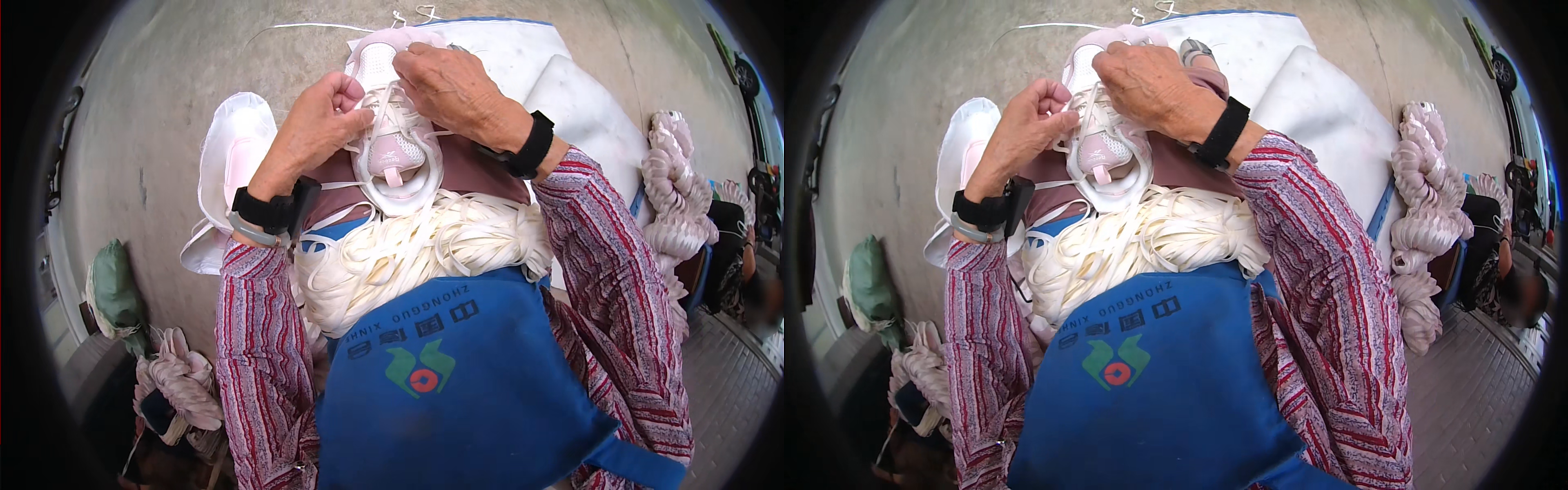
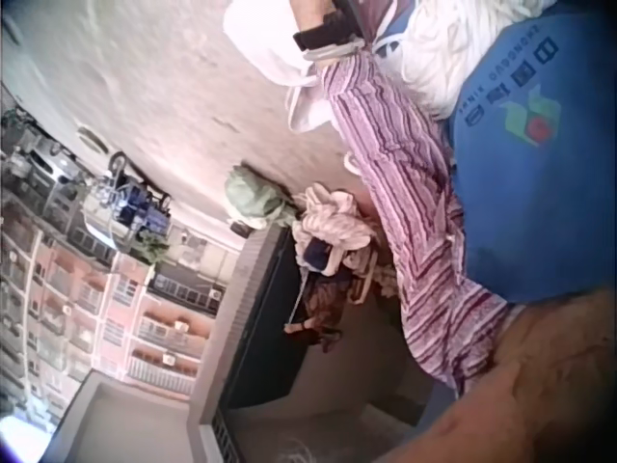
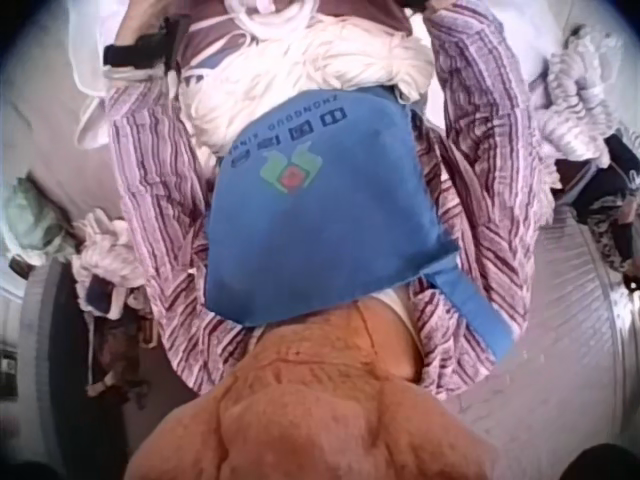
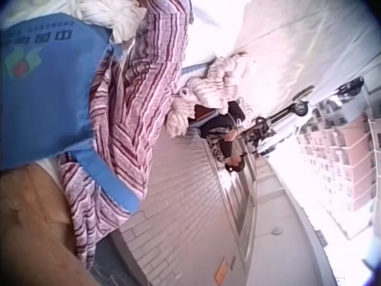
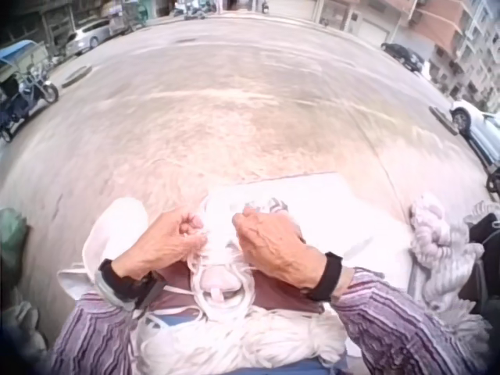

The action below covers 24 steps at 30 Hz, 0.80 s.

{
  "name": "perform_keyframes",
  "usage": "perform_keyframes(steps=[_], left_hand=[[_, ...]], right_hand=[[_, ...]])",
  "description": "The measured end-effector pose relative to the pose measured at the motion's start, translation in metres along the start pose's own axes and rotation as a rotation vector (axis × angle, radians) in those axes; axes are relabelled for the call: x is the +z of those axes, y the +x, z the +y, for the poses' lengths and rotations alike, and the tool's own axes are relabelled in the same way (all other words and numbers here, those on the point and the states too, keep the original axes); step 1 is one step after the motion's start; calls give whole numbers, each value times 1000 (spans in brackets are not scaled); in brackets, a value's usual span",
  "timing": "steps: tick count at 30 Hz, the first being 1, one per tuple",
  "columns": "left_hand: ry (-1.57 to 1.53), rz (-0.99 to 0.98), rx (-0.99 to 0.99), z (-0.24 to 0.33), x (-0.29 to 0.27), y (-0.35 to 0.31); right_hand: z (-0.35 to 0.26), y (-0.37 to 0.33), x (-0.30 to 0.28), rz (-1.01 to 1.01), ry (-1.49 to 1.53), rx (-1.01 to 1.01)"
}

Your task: Lacing up pink and white sneakers as part of a manufacturing process.

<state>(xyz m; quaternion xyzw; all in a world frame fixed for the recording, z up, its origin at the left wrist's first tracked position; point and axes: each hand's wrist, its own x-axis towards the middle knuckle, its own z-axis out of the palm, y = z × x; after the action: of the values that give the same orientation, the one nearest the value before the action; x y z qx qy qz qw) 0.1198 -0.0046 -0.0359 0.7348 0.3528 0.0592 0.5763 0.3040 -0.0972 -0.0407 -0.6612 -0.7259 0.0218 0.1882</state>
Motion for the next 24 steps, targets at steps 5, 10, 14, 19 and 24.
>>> perform_keyframes(steps=[5,10,14,19,24], left_hand=[[152,-23,109,-2,8,-13],[76,42,102,-12,8,-12],[0,126,72,-12,9,-14],[27,165,57,-12,5,-19],[13,157,35,-18,2,-25]], right_hand=[[-4,2,7,48,127,38],[1,-28,-13,-65,350,-37],[-20,-37,-8,-140,373,-37],[-40,-28,1,-149,73,-27],[-54,-20,6,-217,-109,-77]])
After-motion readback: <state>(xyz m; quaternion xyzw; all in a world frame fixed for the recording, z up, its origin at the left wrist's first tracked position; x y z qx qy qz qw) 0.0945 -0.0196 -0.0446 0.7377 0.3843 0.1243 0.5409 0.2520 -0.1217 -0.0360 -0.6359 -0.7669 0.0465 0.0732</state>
